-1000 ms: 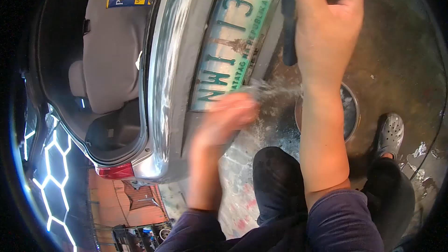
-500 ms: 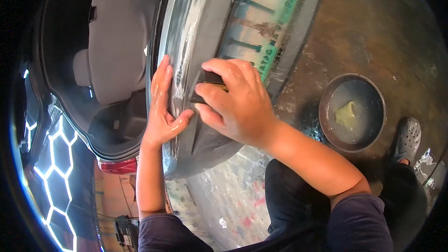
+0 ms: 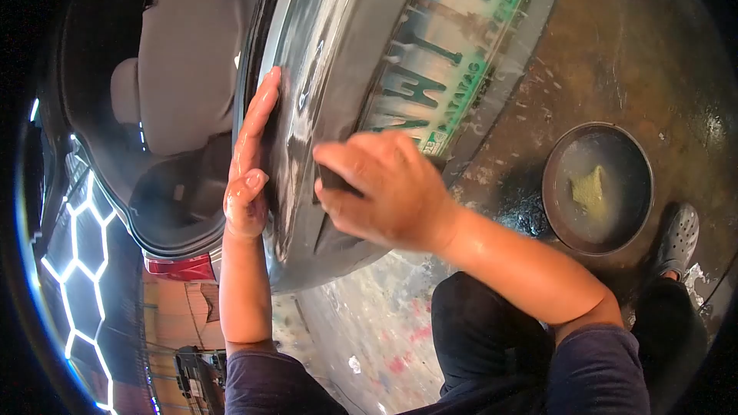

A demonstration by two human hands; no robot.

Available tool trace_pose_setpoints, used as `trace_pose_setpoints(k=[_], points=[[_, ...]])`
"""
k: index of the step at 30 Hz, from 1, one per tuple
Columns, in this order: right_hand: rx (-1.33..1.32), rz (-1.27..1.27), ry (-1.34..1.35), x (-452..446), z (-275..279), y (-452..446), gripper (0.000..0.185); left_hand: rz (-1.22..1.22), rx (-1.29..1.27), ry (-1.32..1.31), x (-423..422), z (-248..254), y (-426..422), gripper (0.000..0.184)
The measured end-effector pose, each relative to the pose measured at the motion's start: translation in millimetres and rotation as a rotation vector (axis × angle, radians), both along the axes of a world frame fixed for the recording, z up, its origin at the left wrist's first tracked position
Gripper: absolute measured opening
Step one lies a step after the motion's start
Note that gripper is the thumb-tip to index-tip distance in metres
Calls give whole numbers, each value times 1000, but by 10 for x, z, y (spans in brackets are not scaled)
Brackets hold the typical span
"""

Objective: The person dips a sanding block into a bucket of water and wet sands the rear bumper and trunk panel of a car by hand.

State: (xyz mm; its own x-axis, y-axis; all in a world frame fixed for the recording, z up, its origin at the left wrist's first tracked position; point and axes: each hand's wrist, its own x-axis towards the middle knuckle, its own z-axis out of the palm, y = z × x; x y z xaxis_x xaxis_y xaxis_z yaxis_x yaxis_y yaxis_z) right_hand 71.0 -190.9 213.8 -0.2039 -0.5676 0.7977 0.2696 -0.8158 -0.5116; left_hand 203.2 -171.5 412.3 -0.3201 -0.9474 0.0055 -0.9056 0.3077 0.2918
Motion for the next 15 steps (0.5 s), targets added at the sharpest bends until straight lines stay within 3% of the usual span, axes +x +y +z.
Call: trace_pose_setpoints(k=[4, 6, 9, 10, 12, 15], points=[[128, -142, -16, -107, 73, -194, 59, 16, 2, -1, -80, 7, 9, 89], [39, -16, -104, 87, 70, -8, 57, -1, 9, 43, -38, -11, 16, 88], [-67, 75, 105, 72, -26, 122, 56, -22, -2, 14, -21, -6, 7, 87], [-8, -34, -23, 67, 20, -34, 54, -24, -6, 5, -31, -8, -3, 86], [161, -176, -8, -86, 91, -166, 52, -24, -8, -5, -19, -12, 20, 85], [152, -92, -15, 48, 93, 82, 48, -44, -21, -11, -20, -4, -15, 84]])
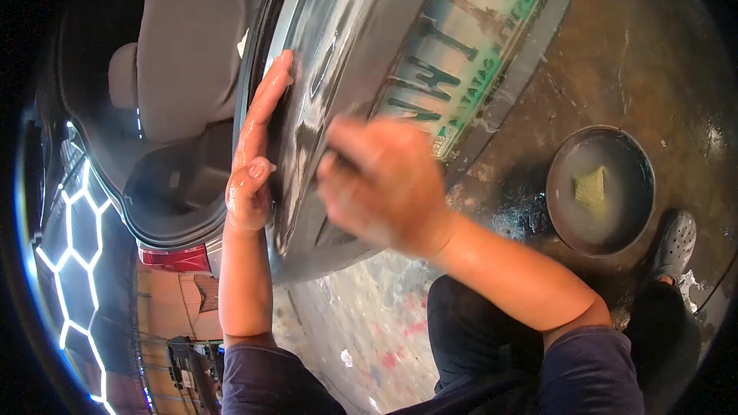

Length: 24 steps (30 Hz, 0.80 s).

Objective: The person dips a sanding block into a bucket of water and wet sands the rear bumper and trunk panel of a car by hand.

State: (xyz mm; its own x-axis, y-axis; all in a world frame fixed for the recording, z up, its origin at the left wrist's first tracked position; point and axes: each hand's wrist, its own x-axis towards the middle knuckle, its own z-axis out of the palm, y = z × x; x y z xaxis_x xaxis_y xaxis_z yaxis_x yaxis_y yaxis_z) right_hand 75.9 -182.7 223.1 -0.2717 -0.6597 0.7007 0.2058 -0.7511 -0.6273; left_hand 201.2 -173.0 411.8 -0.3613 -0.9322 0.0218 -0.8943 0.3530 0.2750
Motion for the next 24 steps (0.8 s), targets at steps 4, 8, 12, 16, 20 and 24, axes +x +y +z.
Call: trace_pose_setpoints(k=[4, 8, 12, 16, 20, 24], points=[[-133, 39, 2, 39, -63, -39, 51, -3, -2, -19, -11, -5, 18, 84], [-11, 23, 16, -42, 35, 34, 57, -28, -18, -30, 6, -12, 13, 83], [-150, 102, 52, 52, -43, 99, 37, 1, -27, -44, -23, -21, 28, 84], [-46, 31, 4, -60, 13, -136, 31, 14, -26, -48, -1, -27, 67, 85], [-169, 81, 30, 158, -72, 135, 39, 10, -30, -51, -16, -27, 23, 86], [-48, -27, 29, -157, -4, -234, 44, -8, -38, -57, -7, -32, 24, 86]])
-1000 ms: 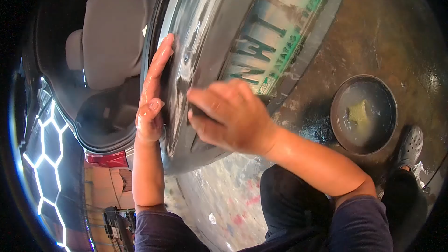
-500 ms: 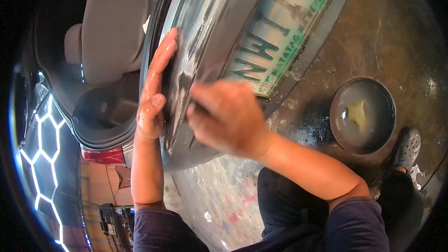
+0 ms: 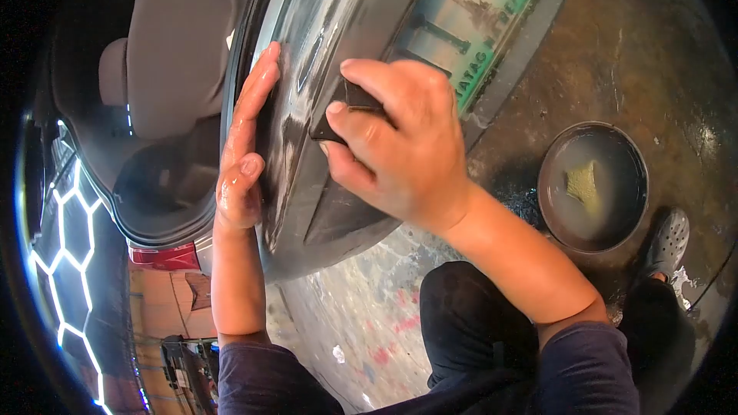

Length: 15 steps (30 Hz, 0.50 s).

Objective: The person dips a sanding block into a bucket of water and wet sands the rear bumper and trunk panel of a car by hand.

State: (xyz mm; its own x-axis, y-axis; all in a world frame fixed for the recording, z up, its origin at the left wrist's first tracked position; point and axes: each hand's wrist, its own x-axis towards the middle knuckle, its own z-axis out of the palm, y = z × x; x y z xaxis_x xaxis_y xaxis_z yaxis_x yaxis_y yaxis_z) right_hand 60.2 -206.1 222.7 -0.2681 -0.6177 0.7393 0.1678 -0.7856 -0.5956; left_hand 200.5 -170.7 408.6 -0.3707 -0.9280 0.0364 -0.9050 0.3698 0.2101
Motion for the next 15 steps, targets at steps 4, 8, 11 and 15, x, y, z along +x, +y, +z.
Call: trace_pose_setpoints(k=[4, 8, 11, 15], points=[[-78, 179, 20, 162, -41, 248, 47, 24, 9, -4, -20, -5, 3, 86], [-45, -49, 6, 23, -46, -104, 47, 7, 4, -29, -27, 5, 8, 86], [-39, -13, -9, 74, -42, -14, 48, 9, 2, -34, -40, 7, 3, 86], [-112, 22, 48, 45, -66, -27, 46, -2, -8, -67, -18, 3, 2, 85]])
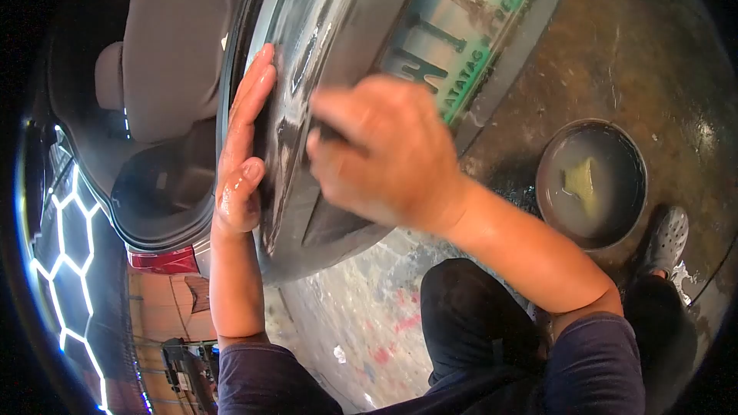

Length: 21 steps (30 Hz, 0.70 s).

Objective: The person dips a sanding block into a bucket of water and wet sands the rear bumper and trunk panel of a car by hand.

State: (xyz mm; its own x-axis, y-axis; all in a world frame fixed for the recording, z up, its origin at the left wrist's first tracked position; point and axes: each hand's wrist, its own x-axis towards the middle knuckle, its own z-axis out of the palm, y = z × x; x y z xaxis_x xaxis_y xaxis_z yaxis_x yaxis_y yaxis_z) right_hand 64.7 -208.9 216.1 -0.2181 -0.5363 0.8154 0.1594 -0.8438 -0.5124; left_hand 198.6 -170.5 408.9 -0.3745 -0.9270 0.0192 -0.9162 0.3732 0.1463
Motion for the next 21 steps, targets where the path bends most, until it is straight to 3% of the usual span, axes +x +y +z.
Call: trace_pose_setpoints(k=[2, 5, 7, 11, 15, 17, 21], points=[[128, -127, -52, -47, 73, -106, 43, 1, -1, -12, -18, 8, 10, 85], [151, -59, -65, -26, 85, 11, 42, 13, -2, -27, -52, 12, -2, 85], [15, 11, -37, 8, 55, 33, 41, 19, -3, -41, -51, 7, -1, 84], [155, -165, -83, -59, 62, -155, 45, 18, 2, -48, -30, 7, 38, 84], [35, 15, -45, 62, -20, 89, 45, 42, -8, -59, -62, 12, 15, 85], [97, -153, -29, -119, -38, -230, 50, 24, -7, -44, -55, -1, -3, 85], [127, -45, -82, -43, 59, -2, 43, 50, -13, -50, -43, -2, 17, 85]])
